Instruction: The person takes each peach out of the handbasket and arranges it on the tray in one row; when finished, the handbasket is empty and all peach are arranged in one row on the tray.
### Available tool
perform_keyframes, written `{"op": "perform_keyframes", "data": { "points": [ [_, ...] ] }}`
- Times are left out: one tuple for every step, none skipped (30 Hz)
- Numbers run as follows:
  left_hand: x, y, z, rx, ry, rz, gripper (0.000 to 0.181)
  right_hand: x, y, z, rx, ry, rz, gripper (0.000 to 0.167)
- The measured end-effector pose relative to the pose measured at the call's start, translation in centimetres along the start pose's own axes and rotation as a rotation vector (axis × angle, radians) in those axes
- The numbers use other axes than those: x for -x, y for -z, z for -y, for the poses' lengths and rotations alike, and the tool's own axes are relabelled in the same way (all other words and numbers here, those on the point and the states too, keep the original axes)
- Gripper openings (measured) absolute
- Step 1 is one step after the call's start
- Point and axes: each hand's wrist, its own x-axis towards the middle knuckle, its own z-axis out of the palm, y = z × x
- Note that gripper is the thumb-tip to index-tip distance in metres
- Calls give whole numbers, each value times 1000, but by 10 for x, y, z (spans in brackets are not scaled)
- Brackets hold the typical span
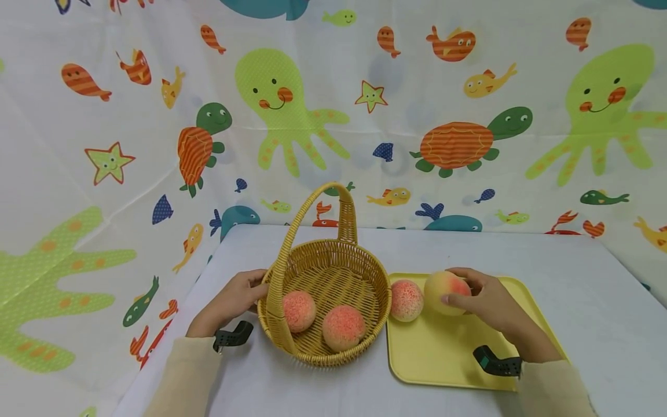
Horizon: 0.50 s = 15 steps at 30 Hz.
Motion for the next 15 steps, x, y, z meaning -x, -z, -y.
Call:
{"op": "perform_keyframes", "data": {
  "points": [
    [0,0,0,-2,1,-1,43,0,-1,-2,-2,0,1,64],
    [0,0,0,-1,1,0,43,0,-1,-4,-3,-1,3,64],
    [0,0,0,-1,2,-2,42,-1,-2,-6,0,-6,1,65],
    [0,0,0,-2,3,-4,42,-1,-2,-7,7,-12,-1,65],
    [0,0,0,-2,4,-5,42,-1,-3,-9,9,-15,-2,65],
    [-1,0,0,-3,5,-6,42,-1,-3,-9,14,-19,-4,66],
    [-1,0,1,-4,7,-8,42,0,-4,-10,18,-23,-5,66],
    [-1,0,1,-3,4,-7,42,0,-4,-10,17,-24,-5,66],
    [-1,0,1,-3,4,-7,42,0,-5,-10,20,-27,-6,67],
    [-1,0,1,-2,3,-6,42,1,-5,-10,19,-28,-5,67],
    [-1,0,1,-2,0,-4,42,1,-6,-9,13,-29,-4,67],
    [-1,0,1,-2,-2,-3,42,1,-6,-9,12,-32,-3,67],
    [-1,0,1,-1,-3,-2,42,1,-7,-8,8,-35,-2,67],
    [-1,0,1,-2,-3,-1,42,1,-7,-8,5,-38,-2,67],
    [-1,0,1,-2,0,-1,42,1,-8,-8,5,-43,-1,67]
  ]
}}
